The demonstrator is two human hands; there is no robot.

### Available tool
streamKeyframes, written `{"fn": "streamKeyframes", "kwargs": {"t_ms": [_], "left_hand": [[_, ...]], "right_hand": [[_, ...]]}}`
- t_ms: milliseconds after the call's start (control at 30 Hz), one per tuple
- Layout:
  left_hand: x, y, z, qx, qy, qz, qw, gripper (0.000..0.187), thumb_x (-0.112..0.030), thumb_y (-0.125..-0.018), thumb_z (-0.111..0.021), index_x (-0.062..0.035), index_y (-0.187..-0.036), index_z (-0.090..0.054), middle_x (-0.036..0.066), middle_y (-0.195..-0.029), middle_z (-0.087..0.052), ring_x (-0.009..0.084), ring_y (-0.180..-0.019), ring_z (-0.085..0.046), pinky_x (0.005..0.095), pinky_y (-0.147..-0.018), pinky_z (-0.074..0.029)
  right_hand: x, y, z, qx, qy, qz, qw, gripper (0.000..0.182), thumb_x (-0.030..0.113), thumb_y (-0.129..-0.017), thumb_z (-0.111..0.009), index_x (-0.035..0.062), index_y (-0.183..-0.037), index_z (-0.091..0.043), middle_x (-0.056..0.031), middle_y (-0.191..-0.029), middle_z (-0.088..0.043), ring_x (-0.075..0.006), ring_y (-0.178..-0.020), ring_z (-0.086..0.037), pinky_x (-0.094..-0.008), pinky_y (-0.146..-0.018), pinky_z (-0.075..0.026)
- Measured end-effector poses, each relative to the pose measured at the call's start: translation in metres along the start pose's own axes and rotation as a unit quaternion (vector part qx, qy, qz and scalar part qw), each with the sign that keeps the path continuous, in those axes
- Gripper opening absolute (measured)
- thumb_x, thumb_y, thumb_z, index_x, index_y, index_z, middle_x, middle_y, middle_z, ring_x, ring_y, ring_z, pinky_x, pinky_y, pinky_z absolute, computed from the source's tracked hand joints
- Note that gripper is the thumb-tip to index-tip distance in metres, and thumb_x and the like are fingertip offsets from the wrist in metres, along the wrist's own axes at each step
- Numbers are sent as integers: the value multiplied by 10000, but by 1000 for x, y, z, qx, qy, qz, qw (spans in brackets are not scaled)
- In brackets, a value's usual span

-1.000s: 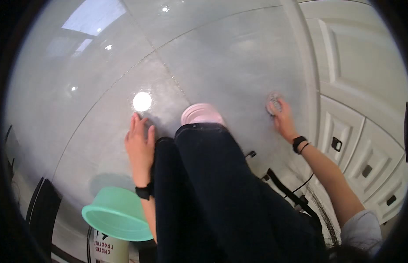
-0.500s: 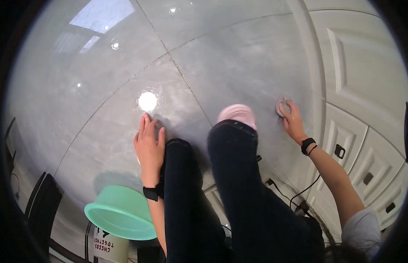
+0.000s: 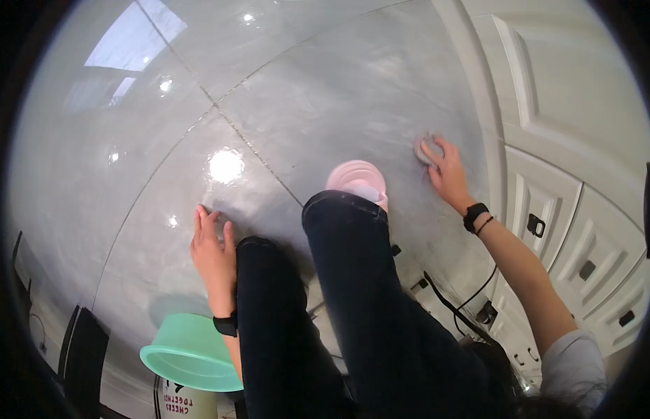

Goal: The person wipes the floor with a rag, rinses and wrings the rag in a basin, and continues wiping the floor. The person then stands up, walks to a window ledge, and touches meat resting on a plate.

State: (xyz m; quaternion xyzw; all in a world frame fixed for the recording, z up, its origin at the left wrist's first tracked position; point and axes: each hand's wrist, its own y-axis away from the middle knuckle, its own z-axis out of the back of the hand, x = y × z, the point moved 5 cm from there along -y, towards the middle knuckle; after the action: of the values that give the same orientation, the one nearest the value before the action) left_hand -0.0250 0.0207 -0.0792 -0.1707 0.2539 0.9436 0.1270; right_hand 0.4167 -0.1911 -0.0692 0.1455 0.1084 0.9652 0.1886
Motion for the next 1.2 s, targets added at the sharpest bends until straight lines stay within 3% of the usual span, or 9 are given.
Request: {"fn": "streamKeyframes", "kwargs": {"t_ms": [67, 267, 333, 533, 633, 700, 767, 1033, 1200], "left_hand": [[2, 1, -2, 4, 12, 9, 1000, 392, -203, -939, -590, -20, -1284, -551, 175, -1433, -491, 325, -1335, -452, 426, -1028, -396], [-3, 0, -1, -6, -10, -5, 1000, 485, -192, -940, -595, 26, -1355, -471, 135, -1276, -614, 354, -1297, -480, 418, -959, -449], [-6, -1, -3, -3, -13, 2, 1000, 486, -200, -943, -595, 22, -1357, -470, 130, -1269, -618, 354, -1301, -476, 416, -951, -453], [-10, -3, -5, -14, -63, -7, 998, 474, -224, -955, -590, 14, -1348, -477, 131, -1262, -618, 350, -1308, -470, 416, -951, -457], [-14, -3, -6, -9, -71, 11, 997, 454, -244, -954, -593, 12, -1316, -496, 135, -1263, -617, 350, -1306, -473, 424, -952, -458], [-20, -3, -6, -6, -78, 19, 997, 427, -268, -950, -598, 7, -1270, -525, 149, -1268, -612, 357, -1299, -479, 432, -942, -465], [-23, -5, -8, -8, -98, 23, 995, 381, -292, -946, -602, -11, -1199, -556, 178, -1278, -600, 373, -1287, -487, 444, -923, -474], [-34, -10, -14, -26, -167, -22, 985, 322, -364, -933, -613, -51, -1011, -614, 254, -1259, -586, 410, -1258, -500, 469, -896, -486], [-36, -8, -13, -39, -171, -26, 984, 344, -388, -929, -615, -49, -984, -628, 256, -1224, -602, 408, -1253, -505, 469, -890, -490]], "right_hand": [[-11, -7, 0, -65, 1, -61, 996, 579, 6, -758, -634, 124, -1320, -555, -193, -1302, -489, -388, -1157, -487, -443, -984, -417], [-9, 49, -12, 21, -131, -105, 986, 523, 75, -778, -630, 40, -1283, -501, -210, -1278, -504, -380, -1162, -499, -408, -978, -416], [-57, 85, -13, -92, -124, -204, 967, 527, 87, -790, -622, 16, -1293, -479, -206, -1260, -523, -359, -1154, -520, -400, -968, -421], [-199, 184, -9, -251, -193, -558, 767, 420, 142, -899, -581, -29, -1271, -487, -164, -1156, -580, -253, -1075, -579, -376, -914, -461], [-242, 176, -39, -209, -332, -586, 709, 407, 175, -914, -568, -17, -1265, -494, -147, -1089, -612, -262, -1010, -614, -383, -875, -486], [-239, 153, -48, -128, -250, -590, 757, 479, 152, -888, -525, 16, -1345, -469, -187, -1168, -603, -330, -1096, -565, -470, -918, -452], [-229, 125, -49, -90, 58, -525, 844, 477, 169, -874, -539, 26, -1327, -500, -219, -1179, -605, -369, -1119, -554, -505, -936, -429], [-173, -12, -37, -228, 171, -424, 859, 391, 175, -854, -567, -59, -1166, -535, -240, -1168, -591, -404, -1138, -521, -496, -997, -369], [-116, -80, -7, -261, 108, -352, 893, 398, 94, -829, -577, -38, -1198, -509, -233, -1169, -578, -413, -1151, -491, -483, -1021, -354]]}}
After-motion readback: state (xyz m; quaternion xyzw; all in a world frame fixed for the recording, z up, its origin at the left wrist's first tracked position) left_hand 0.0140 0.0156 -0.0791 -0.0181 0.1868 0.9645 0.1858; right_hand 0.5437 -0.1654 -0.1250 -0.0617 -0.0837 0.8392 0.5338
